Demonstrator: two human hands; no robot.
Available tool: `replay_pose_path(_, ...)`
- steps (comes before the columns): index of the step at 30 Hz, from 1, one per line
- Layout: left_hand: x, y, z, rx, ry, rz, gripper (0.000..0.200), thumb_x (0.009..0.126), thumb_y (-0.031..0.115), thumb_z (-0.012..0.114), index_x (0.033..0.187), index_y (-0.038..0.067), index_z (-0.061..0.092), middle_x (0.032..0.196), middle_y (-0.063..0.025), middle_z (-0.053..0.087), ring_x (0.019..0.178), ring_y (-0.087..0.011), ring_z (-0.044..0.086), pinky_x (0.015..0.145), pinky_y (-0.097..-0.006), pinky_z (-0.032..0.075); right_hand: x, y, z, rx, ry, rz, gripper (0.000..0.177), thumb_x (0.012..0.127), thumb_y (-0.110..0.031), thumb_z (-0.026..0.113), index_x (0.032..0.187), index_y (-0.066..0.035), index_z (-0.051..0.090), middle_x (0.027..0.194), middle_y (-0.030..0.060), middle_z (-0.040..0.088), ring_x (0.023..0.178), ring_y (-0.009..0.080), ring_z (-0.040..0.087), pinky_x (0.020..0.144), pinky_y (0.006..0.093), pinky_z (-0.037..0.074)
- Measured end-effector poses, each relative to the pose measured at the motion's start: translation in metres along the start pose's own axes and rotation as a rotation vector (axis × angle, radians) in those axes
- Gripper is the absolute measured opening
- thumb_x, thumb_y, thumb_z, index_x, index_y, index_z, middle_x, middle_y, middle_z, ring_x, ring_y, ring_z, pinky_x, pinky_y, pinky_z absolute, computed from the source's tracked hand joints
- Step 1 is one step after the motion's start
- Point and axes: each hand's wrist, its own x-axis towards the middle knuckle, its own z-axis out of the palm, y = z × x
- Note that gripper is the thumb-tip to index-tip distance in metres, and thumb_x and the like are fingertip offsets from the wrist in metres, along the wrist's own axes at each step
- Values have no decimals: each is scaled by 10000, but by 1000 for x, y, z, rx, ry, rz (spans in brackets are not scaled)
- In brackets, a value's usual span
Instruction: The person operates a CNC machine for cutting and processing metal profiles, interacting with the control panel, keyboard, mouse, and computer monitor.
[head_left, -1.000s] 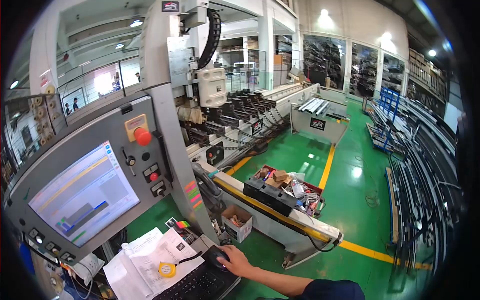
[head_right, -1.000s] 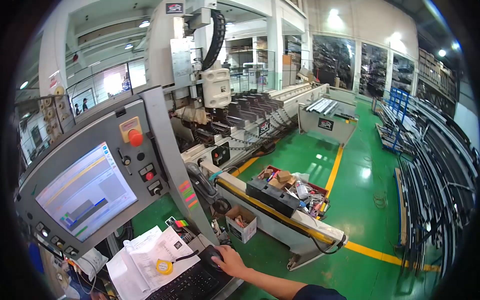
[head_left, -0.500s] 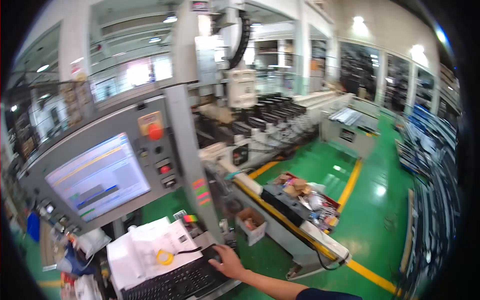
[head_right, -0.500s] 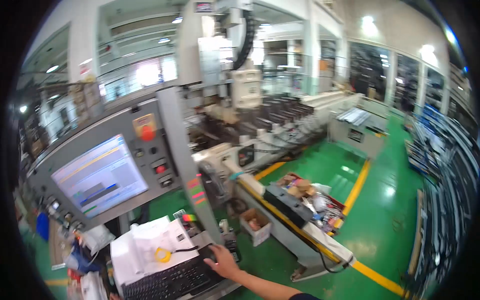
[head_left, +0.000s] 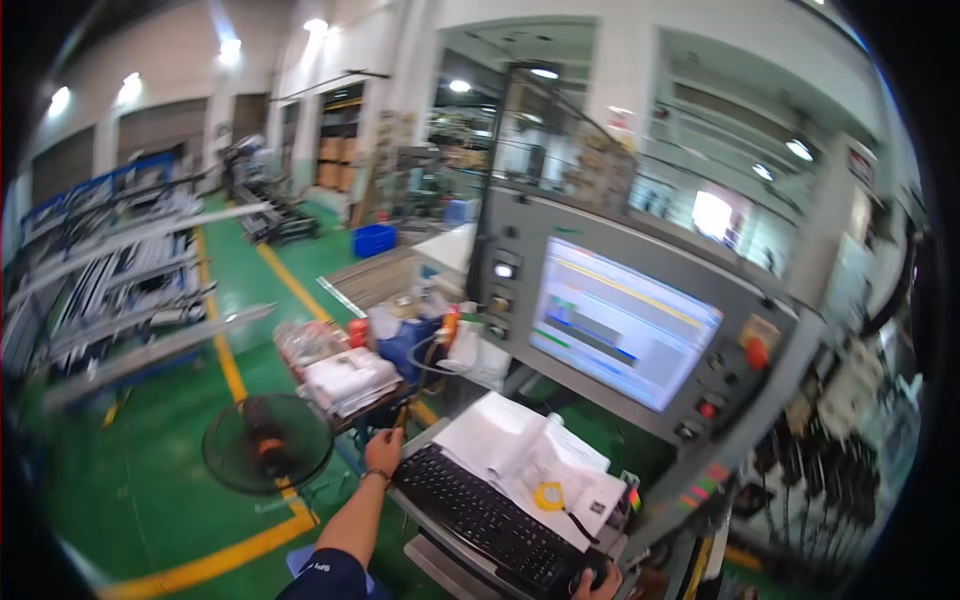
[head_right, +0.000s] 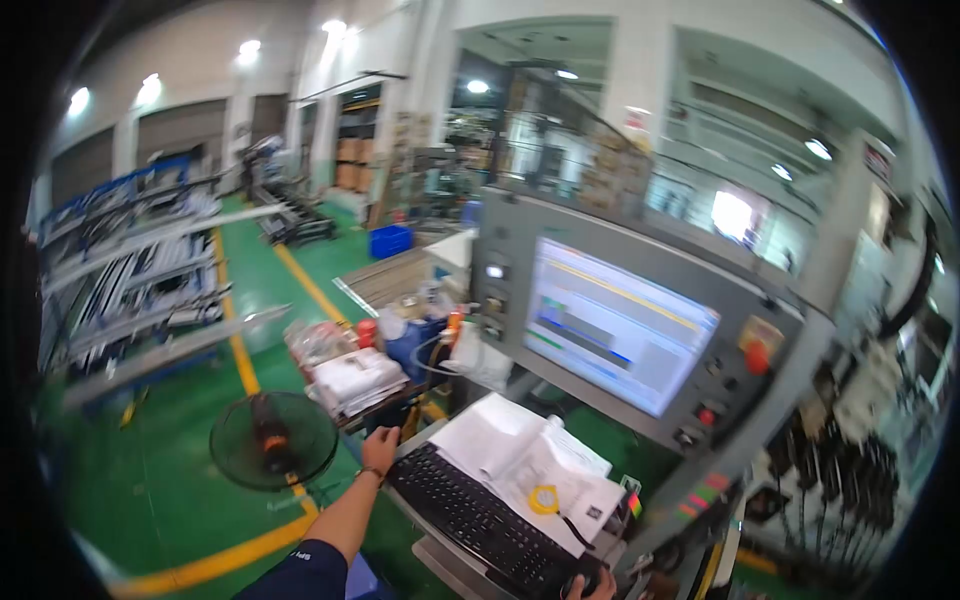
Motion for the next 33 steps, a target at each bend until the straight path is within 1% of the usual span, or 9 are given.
replay_pose_path(3,-5,12,-7,25,18,-34,486,959,509,638,1086,55,757,1051,-194,760,1017,-371,724,887,-442,551,0,14,10,18,9,-50,622,990,-487,653,1316,43,638,1321,278,613,1218,451,561,1096,516,411)
replay_pose_path(5,-10,24,-14,22,-22,-78,542,961,567,604,1089,63,758,1081,-191,757,1059,-380,708,917,-458,535,2,-1,1,-12,-20,-70,619,992,-485,651,1315,42,639,1322,276,615,1215,454,560,1095,522,409)
replay_pose_path(12,-13,39,-19,61,-51,-96,660,993,646,497,1076,48,762,1057,-214,753,1046,-415,692,931,-472,507,3,-25,-5,-114,7,-23,588,993,-467,654,1294,37,653,1294,257,640,1211,445,563,1091,522,408)
replay_pose_path(15,-13,39,-19,76,-62,-123,659,978,669,500,1044,66,759,1080,-207,747,1069,-417,682,927,-482,511,5,-37,-12,-76,-24,1,586,993,-474,651,1281,36,660,1292,247,645,1215,434,566,1089,517,413)
replay_pose_path(18,-11,37,-17,91,-92,-125,674,985,674,478,1054,65,759,1088,-213,746,1081,-419,679,938,-479,508,6,-40,-14,-67,-5,-12,585,997,-482,644,1270,36,663,1268,238,656,1198,434,577,1090,520,416)
replay_pose_path(21,-11,41,-20,111,-113,-137,684,985,683,467,1100,76,760,1118,-211,745,1110,-417,673,964,-475,501,5,-15,-4,-80,65,-86,594,998,-502,638,1256,32,669,1234,233,669,1170,433,593,1085,520,421)
replay_pose_path(27,-7,33,-14,118,-133,-132,693,980,694,464,1126,83,756,1144,-212,739,1134,-419,665,979,-480,498,6,-7,-2,-79,86,-136,624,996,-535,632,1269,25,669,1244,238,657,1190,417,588,1075,515,435)
replay_pose_path(30,-10,37,-18,123,-131,-140,694,979,696,463,1117,83,757,1142,-214,738,1132,-422,665,979,-480,499,4,-11,-4,-83,55,-46,632,993,-530,640,1282,32,660,1275,242,640,1208,418,579,1078,509,436)
replay_pose_path(33,-10,38,-19,123,-115,-139,695,978,699,465,1106,82,757,1131,-214,740,1127,-422,666,975,-481,501,3,1,0,-55,43,-42,633,991,-522,648,1290,36,654,1296,242,631,1212,421,577,1084,505,433)
